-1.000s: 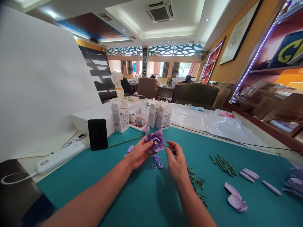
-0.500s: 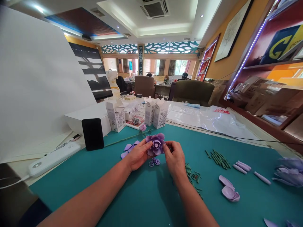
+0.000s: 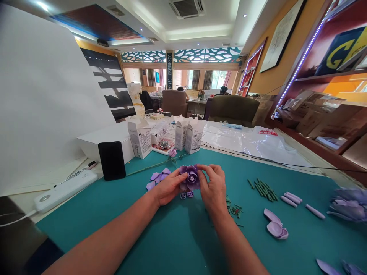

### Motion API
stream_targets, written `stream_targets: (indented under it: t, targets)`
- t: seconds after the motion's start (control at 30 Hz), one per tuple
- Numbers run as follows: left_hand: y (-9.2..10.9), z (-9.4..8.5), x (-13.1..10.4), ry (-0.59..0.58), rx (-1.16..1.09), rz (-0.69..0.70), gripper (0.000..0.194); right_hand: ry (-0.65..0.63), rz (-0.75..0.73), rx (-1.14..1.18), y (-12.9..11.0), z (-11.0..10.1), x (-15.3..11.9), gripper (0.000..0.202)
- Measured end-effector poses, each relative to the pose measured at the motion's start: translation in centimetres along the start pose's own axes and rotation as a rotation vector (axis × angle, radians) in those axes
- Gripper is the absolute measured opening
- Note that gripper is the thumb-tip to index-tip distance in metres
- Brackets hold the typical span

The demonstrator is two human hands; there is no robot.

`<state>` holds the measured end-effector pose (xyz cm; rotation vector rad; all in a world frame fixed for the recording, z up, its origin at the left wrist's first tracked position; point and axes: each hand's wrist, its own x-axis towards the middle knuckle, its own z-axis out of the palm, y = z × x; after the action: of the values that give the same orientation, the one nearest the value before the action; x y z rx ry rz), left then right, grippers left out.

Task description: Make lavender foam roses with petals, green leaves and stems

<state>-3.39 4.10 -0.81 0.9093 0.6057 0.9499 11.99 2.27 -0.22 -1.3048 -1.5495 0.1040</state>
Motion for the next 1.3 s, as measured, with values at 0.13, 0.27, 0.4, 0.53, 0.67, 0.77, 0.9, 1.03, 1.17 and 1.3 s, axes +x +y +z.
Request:
stream_targets:
  t: [0.13,0.27,0.4,0.53,0.67,0.77,0.9,1.03,1.17,1.3]
  targets:
    - [-0.7,0.0,0.1,-0.047,0.038,-0.026,0.043,-0.006,-0.150,-0.131,0.7,0.0,0.1,0.025]
    - [-0.9,0.0,0.2,-0.051,0.051,-0.053,0.042,-0.045,-0.154,-0.144,1.4,0.0,0.2,0.022]
    - [-0.8,0.0,0.1,-0.039,0.053,-0.067,0.042,-0.059,-0.137,-0.121,1.5,0.1,0.2,0.020]
    - [-0.7,0.0,0.0,-0.046,0.048,-0.073,0.040,-0.060,-0.101,-0.082,1.3,0.1,0.2,0.020]
    - [-0.3,-0.3,0.1,-0.045,-0.024,-0.090,0.036,-0.021,-0.020,0.024,0.7,-0.3,0.4,0.023]
    - [0.1,-0.7,0.3,-0.009,-0.084,-0.100,0.034,-0.007,0.025,0.087,0.2,-0.7,0.5,0.023]
    - [0.7,-1.4,0.6,0.034,-0.164,-0.066,0.036,-0.030,-0.069,0.025,0.1,-0.6,0.1,0.020]
    - [1.1,-1.6,0.5,0.056,-0.160,0.018,0.036,-0.096,-0.358,-0.177,0.8,0.0,-0.3,0.019]
    - [1.3,-1.1,0.1,0.079,-0.138,0.030,0.041,-0.177,-0.496,-0.310,1.5,0.6,-0.6,0.019]
    - [1.4,-0.6,-0.1,0.086,-0.109,0.009,0.045,-0.191,-0.538,-0.343,1.6,0.9,-0.8,0.019]
